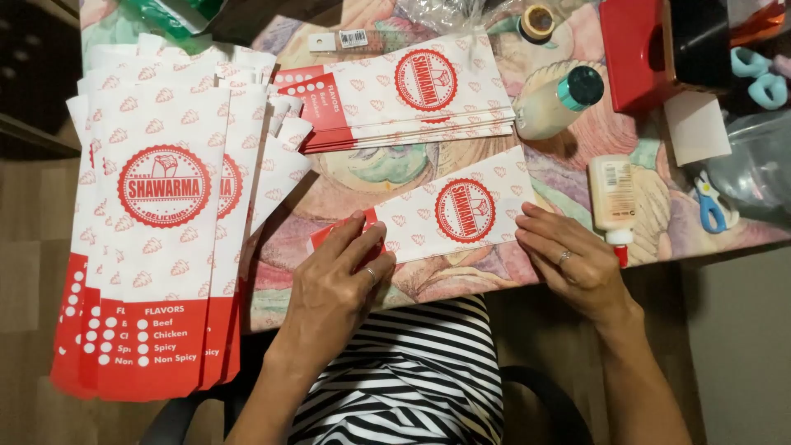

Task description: Assembling paper shawarma packaging by applying glue and folding.

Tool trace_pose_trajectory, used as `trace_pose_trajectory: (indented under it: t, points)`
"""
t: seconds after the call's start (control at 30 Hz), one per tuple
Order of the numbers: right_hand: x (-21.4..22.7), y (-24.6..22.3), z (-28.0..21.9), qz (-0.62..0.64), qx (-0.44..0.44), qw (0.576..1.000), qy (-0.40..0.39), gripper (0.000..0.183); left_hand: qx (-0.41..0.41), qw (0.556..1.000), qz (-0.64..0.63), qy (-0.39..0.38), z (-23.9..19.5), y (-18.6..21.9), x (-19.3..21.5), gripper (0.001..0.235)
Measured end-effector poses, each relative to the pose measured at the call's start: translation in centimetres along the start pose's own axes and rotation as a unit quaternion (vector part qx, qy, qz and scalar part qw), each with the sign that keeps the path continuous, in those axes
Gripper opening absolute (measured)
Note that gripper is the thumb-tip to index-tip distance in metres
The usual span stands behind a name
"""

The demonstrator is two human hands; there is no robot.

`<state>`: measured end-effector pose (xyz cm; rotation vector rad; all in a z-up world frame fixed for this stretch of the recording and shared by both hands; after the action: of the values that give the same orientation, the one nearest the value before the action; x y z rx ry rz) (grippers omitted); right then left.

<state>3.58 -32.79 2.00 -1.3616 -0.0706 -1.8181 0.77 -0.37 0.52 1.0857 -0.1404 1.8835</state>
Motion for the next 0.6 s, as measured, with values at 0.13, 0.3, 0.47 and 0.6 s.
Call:
trace_pose_trajectory:
  t: [0.13,0.3,0.47,0.6]
  points:
    - [-0.2,-0.2,0.0,0.004,-0.004,1.0,0.009,0.021,0.004,1.0,-0.008,0.016,0.1,0.2,0.1,0.006]
    - [-0.3,-0.2,0.0,-0.004,0.01,1.0,0.028,0.021,0.016,0.999,-0.034,0.024,-0.1,0.4,0.0,0.009]
    - [-0.2,-0.2,0.0,-0.023,0.017,0.999,0.017,0.022,0.034,0.999,0.009,0.017,-0.5,0.8,-0.5,0.021]
    - [-0.2,-0.2,0.6,-0.022,0.021,0.999,0.014,0.016,0.018,0.994,0.106,-0.036,-1.0,2.3,-0.9,0.025]
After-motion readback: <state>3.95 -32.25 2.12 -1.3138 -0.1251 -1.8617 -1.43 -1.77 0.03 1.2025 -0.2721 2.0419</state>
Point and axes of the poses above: each hand's wrist, its own z-axis towards the middle knuckle, its own x-axis out of the back of the hand, y = z × x, the point moved 1 cm from there along z, towards the middle knuckle, and after that the axes turned 12 degrees about -x, right-handed, at the moved point
